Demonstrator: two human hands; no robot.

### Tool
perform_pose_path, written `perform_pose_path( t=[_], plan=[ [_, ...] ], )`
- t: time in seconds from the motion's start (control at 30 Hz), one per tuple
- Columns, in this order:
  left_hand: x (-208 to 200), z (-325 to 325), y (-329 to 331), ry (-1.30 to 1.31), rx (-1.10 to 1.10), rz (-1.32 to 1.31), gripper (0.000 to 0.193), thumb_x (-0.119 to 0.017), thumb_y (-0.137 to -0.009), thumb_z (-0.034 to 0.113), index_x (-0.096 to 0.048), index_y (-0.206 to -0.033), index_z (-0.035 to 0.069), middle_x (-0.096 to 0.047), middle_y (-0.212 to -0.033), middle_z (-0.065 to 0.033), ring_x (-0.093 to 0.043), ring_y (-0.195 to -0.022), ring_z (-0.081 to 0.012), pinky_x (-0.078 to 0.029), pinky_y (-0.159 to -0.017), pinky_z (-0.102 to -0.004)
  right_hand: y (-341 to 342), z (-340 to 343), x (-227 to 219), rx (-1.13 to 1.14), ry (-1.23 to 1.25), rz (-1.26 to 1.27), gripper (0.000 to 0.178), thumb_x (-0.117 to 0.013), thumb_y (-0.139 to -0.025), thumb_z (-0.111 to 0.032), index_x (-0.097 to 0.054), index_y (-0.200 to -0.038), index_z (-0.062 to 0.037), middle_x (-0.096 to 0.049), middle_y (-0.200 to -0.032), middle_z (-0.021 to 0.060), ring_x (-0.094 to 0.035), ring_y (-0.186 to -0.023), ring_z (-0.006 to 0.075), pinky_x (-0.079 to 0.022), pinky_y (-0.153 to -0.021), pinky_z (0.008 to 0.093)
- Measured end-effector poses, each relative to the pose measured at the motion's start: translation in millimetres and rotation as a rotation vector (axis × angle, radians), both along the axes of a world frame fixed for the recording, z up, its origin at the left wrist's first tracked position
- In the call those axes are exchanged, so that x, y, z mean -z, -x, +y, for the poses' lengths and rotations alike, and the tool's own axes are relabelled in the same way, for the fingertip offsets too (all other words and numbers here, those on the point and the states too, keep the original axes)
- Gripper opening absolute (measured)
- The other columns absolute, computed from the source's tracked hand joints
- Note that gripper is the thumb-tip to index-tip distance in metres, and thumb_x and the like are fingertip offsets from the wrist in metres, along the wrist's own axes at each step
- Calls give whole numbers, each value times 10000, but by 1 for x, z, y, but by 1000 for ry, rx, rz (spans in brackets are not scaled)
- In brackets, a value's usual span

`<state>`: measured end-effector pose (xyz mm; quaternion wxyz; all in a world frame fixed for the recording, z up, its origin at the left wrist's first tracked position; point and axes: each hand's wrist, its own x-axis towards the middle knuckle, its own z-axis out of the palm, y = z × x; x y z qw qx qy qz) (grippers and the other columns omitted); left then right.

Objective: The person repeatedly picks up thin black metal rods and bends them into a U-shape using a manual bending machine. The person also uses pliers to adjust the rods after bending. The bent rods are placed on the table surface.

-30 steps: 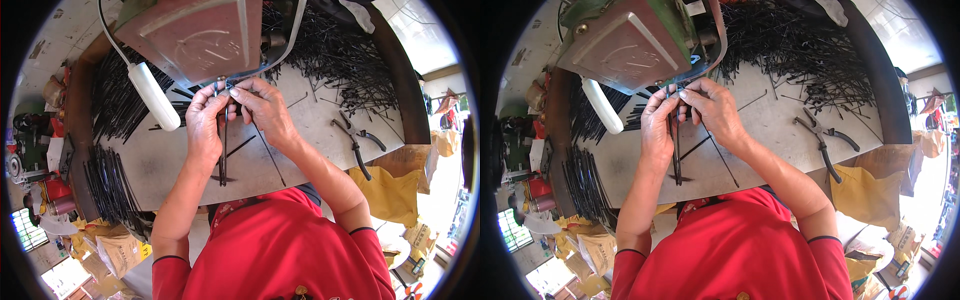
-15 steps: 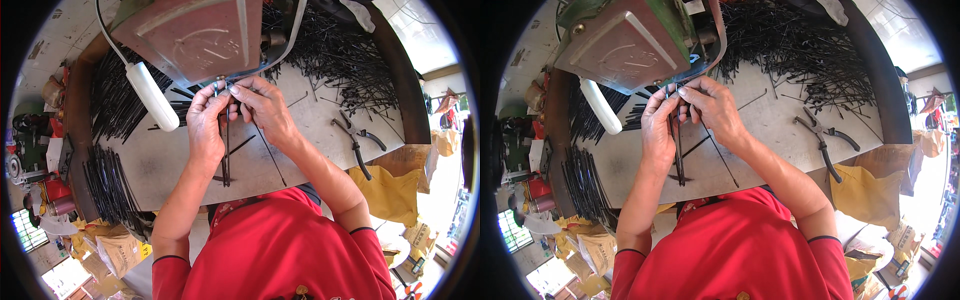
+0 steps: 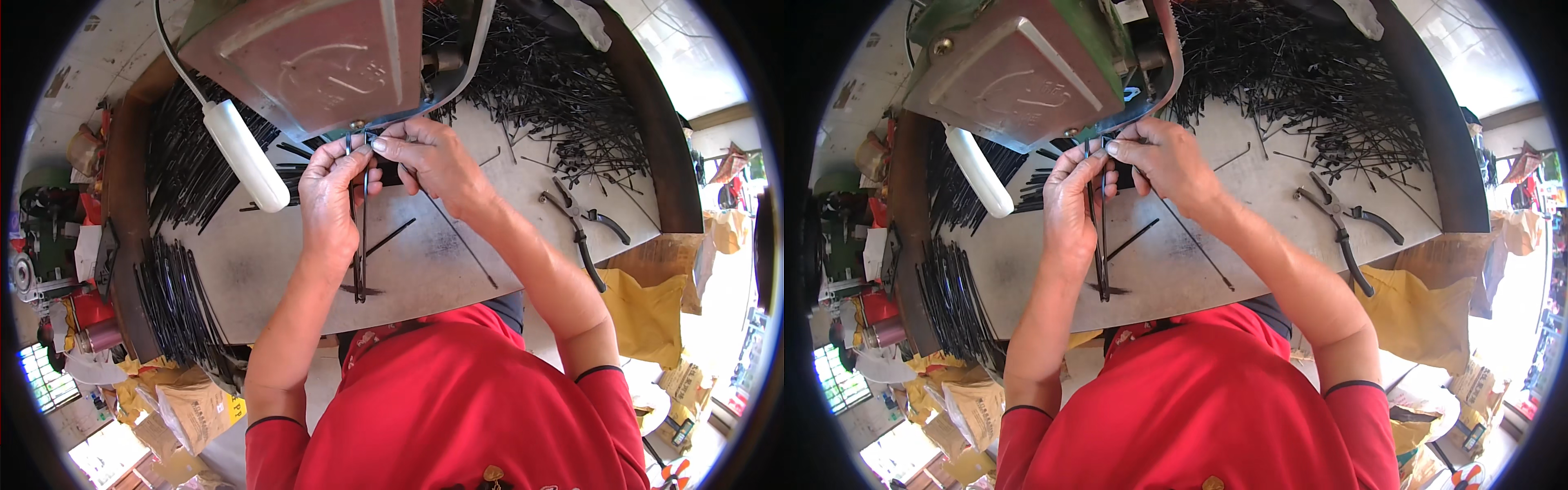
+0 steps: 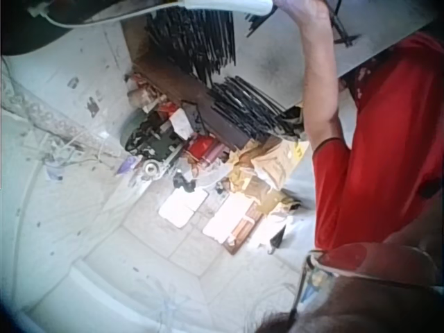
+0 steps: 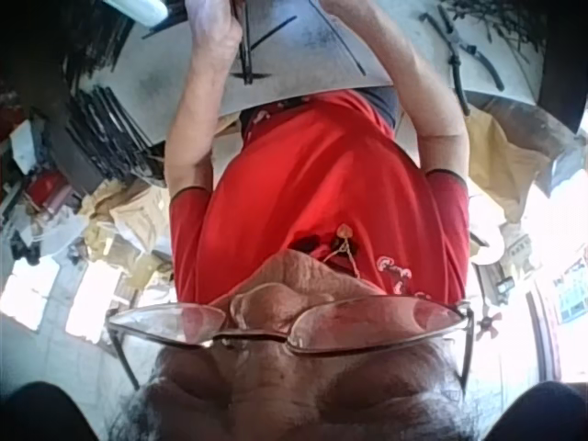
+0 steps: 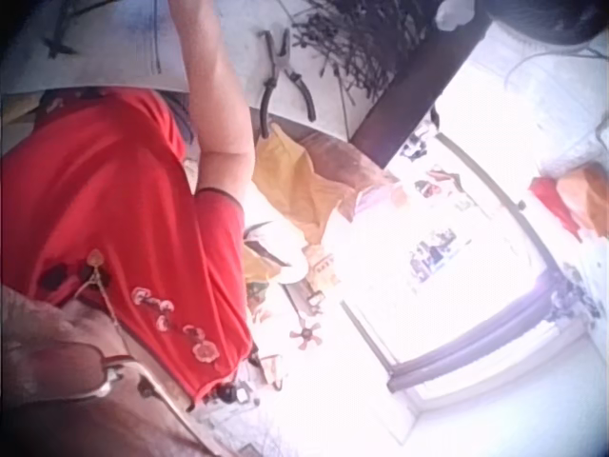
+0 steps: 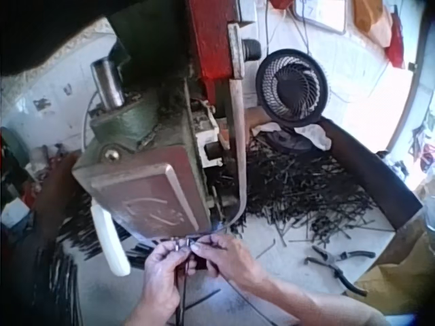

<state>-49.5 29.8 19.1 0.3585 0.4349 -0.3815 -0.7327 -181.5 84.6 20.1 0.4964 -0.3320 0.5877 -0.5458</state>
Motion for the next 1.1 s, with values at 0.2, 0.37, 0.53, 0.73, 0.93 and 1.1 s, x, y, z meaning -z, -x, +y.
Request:
perform_pose_path(
  t=[0.2, 0.37, 0.53, 0.73, 0.93, 1.1],
  plan=[
    [11, 16, -10, 66, 51, 54, 186, -649, -859, 118, -522, -961, 30, -621, -780, -50, -573, -668, -107, -455, -605, -224, -7, 17, -4, -3, -108, -71, 221, -571, -913, -210, -598, -969, 2, -576, -638, 25, -470, -447, 70, -305, -363, 217],
    [12, 16, -13, 150, 117, 32, 210, -663, -857, 154, -492, -917, 47, -648, -736, -71, -582, -579, -113, -413, -531, -207, -13, 28, 1, 43, -20, -284, 184, -553, -921, -188, -597, -986, -21, -585, -661, 20, -447, -465, 53, -276, -376, 201],
    [11, 10, -9, 162, 147, 16, 231, -675, -850, 166, -474, -892, 62, -649, -705, -77, -598, -560, -107, -385, -496, -196, -12, 29, 4, 32, 16, -311, 158, -548, -920, -172, -602, -975, -33, -587, -684, 18, -444, -470, 48, -271, -376, 198],
    [8, 11, -7, 154, 137, 67, 246, -686, -844, 164, -467, -889, 63, -634, -681, -71, -597, -558, -114, -408, -504, -201, -12, 29, 2, 17, 27, -273, 148, -538, -924, -158, -598, -953, -26, -582, -689, 20, -446, -471, 54, -268, -376, 204],
    [2, 13, -1, 172, 56, 130, 231, -682, -840, 112, -460, -883, 62, -617, -709, -58, -599, -582, -119, -443, -514, -230, -4, 21, -5, -31, 7, -226, 146, -530, -930, -154, -593, -938, -23, -571, -694, 15, -444, -465, 58, -260, -369, 204],
    [12, 5, 0, 189, 12, 85, 212, -672, -836, 66, -463, -866, 56, -572, -691, -15, -571, -559, -117, -448, -519, -256, -5, 13, 6, -14, 17, -316, 151, -523, -934, -148, -591, -937, -14, -560, -689, 12, -446, -461, 59, -258, -367, 205]
  ],
)
